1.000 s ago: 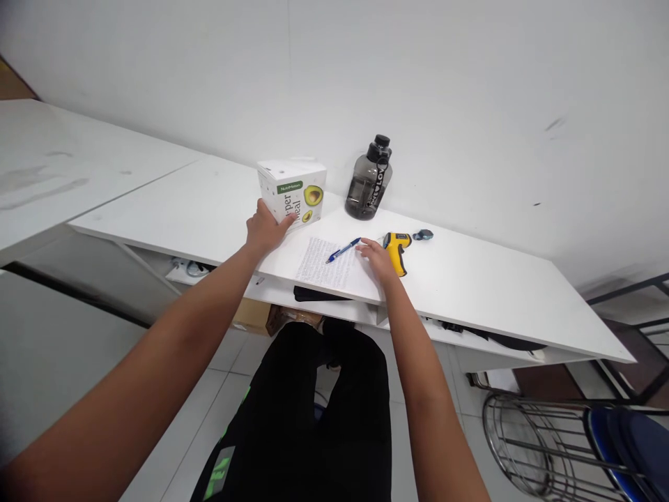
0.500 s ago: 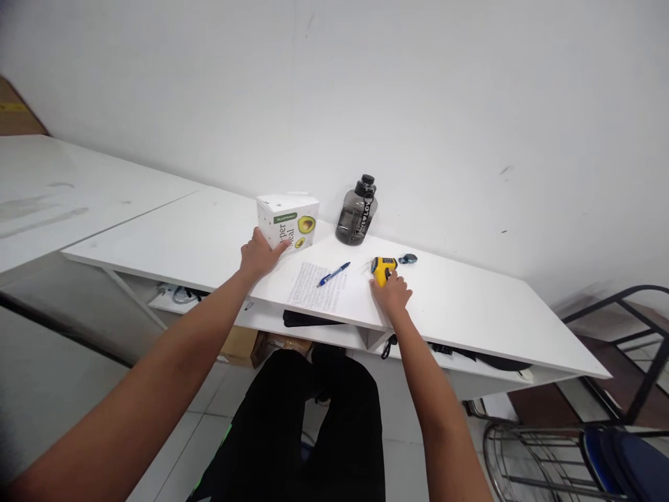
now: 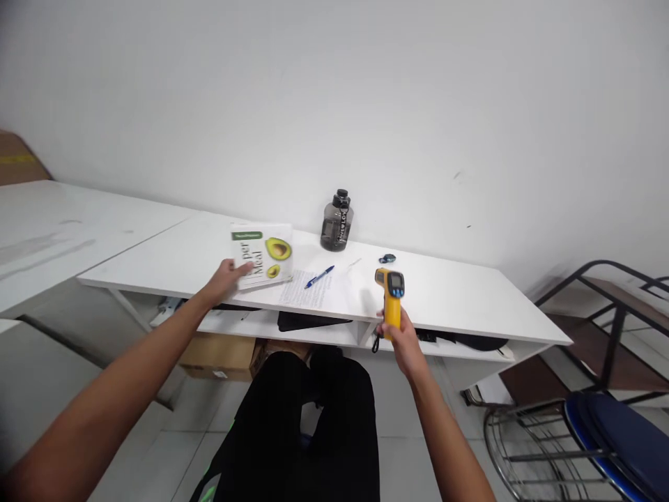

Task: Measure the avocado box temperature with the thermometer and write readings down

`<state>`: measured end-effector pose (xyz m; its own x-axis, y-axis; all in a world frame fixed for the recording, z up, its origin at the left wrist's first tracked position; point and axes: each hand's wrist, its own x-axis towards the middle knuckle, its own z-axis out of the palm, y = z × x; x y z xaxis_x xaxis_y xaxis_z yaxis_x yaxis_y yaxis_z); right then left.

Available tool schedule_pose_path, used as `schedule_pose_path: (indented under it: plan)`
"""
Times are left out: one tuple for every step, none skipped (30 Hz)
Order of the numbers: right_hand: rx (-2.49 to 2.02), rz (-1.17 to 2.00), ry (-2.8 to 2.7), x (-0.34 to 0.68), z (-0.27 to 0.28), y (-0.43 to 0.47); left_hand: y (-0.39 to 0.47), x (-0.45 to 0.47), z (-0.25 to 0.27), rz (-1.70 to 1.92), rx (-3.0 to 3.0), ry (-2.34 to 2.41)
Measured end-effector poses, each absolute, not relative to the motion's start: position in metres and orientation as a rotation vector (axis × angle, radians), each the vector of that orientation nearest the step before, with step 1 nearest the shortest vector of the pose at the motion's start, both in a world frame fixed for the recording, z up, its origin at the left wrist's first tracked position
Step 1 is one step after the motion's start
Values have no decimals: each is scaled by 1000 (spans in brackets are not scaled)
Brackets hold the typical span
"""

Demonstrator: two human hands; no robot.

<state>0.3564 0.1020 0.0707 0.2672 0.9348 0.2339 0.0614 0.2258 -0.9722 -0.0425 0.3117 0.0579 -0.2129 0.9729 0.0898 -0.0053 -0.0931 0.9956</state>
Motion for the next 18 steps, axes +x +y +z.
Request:
schedule_pose_path:
  plan:
    - [-1142,865,-1120,354,64,75,301,-46,56,1500,1097,1239]
    - [-1126,917,-1109,350,57,51,289,-49,56,1566,1051,1163]
    - [-1113,963,-1093,345,50,31,276,-50,56,1620,1034,1109]
    - [-1101,1004,-1088,340,45,14,262,-49,56,1667,1032,1078]
    - [-1098,1028,-1092,333,40,2,247,-46,58,1697,1042,1068]
    - [-1105,1037,-1106,327,36,-8,230,-41,59,1698,1055,1074]
    - [-1124,1028,-1134,319,34,-15,212,-35,61,1680,1061,1094]
    - [-1152,1000,-1171,312,34,-20,193,-26,63,1645,1059,1122]
    - [-1184,957,-1214,304,35,-24,174,-17,64,1590,1057,1146]
    - [-1210,906,-1266,296,37,-27,156,-7,65,1514,1055,1149]
    - [-1224,853,-1321,289,41,-29,139,3,66,1459,1042,1146]
    - [-1223,803,-1377,282,45,-31,123,12,65,1408,1033,1125]
    - [-1215,761,-1428,275,49,-33,110,20,64,1355,1020,1099]
    - [-1203,728,-1472,270,52,-35,99,27,63,1311,1005,1078]
    - [-1193,702,-1503,266,55,-37,91,31,61,1278,992,1059]
    - [-1189,678,-1519,263,57,-38,85,34,59,1258,982,1044]
    - [-1189,656,-1524,261,59,-39,80,36,58,1252,976,1034]
    - [-1192,641,-1523,260,59,-41,77,36,56,1256,976,1027]
